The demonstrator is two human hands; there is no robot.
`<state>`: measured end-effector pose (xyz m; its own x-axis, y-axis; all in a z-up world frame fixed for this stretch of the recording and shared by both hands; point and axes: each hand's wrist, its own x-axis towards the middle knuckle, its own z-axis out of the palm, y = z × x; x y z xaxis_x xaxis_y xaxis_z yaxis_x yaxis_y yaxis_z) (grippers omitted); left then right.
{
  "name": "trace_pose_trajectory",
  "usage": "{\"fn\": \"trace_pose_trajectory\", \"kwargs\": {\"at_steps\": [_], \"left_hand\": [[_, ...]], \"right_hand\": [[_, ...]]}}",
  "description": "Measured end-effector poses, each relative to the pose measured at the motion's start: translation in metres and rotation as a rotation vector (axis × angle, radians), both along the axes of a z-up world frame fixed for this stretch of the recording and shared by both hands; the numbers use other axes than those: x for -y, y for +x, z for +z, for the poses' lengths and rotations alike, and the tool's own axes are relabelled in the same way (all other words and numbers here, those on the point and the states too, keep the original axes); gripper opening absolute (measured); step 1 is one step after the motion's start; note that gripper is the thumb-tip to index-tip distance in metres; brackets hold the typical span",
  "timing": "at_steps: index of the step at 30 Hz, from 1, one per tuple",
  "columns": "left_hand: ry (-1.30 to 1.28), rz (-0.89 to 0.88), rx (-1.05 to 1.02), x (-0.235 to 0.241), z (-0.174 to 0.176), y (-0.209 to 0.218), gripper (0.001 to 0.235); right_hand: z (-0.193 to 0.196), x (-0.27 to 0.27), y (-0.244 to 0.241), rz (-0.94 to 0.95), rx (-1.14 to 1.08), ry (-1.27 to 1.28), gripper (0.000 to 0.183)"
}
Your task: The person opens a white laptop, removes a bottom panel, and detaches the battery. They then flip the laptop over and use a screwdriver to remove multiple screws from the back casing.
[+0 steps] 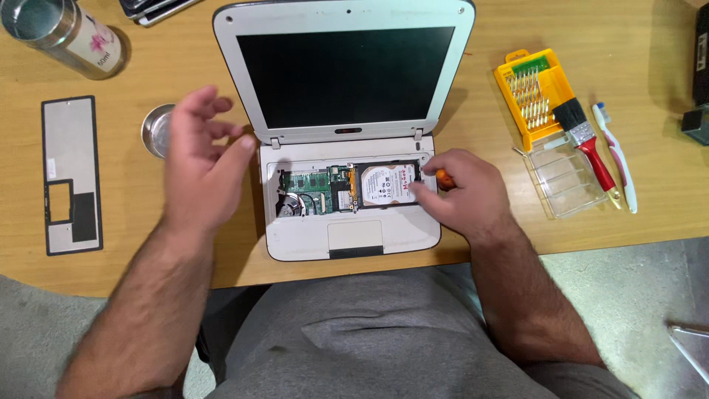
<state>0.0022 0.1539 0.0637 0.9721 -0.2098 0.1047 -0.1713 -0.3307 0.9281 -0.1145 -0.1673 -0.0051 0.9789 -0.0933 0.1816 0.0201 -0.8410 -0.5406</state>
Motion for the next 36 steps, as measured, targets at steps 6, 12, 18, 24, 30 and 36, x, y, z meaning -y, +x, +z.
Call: {"fn": "trace_pose_trajectory", "kwargs": {"at_steps": [6, 12, 18, 24, 30, 36], "left_hand": [[-0.348, -0.17, 0.148, 0.01, -0.062, 0.026, 0.032], [-0.284, -0.179, 0.141, 0.003, -0.08, 0.03, 0.032], [-0.208, -0.173, 0.214, 0.006, -0.078, 0.029, 0.032], [-0.132, -0.144, 0.224, 0.009, -0.069, 0.025, 0.025], [-0.086, -0.122, 0.228, 0.009, -0.064, 0.026, 0.023], [-0.13, -0.143, 0.161, 0.007, -0.07, 0.03, 0.024]], "right_hand": [[0.016, -0.019, 0.003, -0.004, 0.112, -0.015, 0.02], [-0.015, -0.002, 0.003, -0.029, 0.103, -0.211, 0.018], [-0.029, 0.0, 0.001, 0.0, 0.139, -0.232, 0.021], [-0.03, 0.003, 0.002, -0.005, 0.094, -0.213, 0.02], [-0.03, 0.006, 0.004, -0.006, 0.07, -0.188, 0.02], [-0.019, -0.004, 0.003, 0.002, 0.157, -0.124, 0.023]]}}
